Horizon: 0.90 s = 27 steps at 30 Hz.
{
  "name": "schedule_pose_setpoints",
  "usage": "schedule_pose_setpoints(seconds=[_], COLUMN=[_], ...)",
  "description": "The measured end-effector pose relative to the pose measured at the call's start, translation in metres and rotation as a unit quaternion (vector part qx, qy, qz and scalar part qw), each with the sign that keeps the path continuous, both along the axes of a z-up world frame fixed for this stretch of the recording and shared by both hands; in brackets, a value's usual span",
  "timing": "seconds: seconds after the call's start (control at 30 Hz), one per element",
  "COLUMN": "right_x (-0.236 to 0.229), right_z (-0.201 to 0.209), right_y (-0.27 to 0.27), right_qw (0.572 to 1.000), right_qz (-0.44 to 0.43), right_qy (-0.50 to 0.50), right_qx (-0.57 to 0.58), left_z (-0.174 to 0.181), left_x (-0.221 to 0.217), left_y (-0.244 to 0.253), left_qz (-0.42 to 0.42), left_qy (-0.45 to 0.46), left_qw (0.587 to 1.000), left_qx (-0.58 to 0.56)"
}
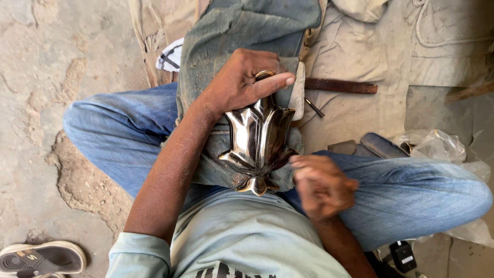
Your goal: The person sits cross-legged on the floor and uses a small tool to rub and polish a shiny, multi-lobed metal object resting on a cloth pad. The person then uses a wooden mallet to tap the object repeatedly.
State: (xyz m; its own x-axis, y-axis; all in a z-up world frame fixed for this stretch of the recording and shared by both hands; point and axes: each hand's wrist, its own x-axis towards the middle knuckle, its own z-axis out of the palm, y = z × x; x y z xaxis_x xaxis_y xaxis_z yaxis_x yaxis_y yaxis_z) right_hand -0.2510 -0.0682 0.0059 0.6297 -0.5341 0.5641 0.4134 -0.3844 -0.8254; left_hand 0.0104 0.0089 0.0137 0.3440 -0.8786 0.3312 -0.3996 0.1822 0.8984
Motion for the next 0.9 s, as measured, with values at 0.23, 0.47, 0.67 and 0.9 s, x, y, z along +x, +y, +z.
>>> schedule_pose_setpoints(seconds=[0.23,0.47,0.67,0.9], right_x=[-0.011,-0.01,-0.009,-0.001], right_z=[-0.016,-0.009,0.022,0.06], right_y=[-0.014,-0.006,-0.006,-0.002], right_qw=[0.97,0.976,0.979,0.976], right_qz=[-0.054,-0.016,0.002,-0.02], right_qy=[0.079,0.075,0.143,0.215], right_qx=[0.222,0.206,0.145,-0.033], left_z=[0.009,-0.001,0.006,0.048], left_x=[0.018,0.015,0.012,-0.043], left_y=[0.009,0.007,0.006,0.08], left_qz=[-0.046,-0.032,-0.008,0.24], left_qy=[0.2,0.18,0.143,0.008], left_qw=[0.979,0.983,0.99,0.97], left_qx=[0.007,0.019,0.012,0.02])
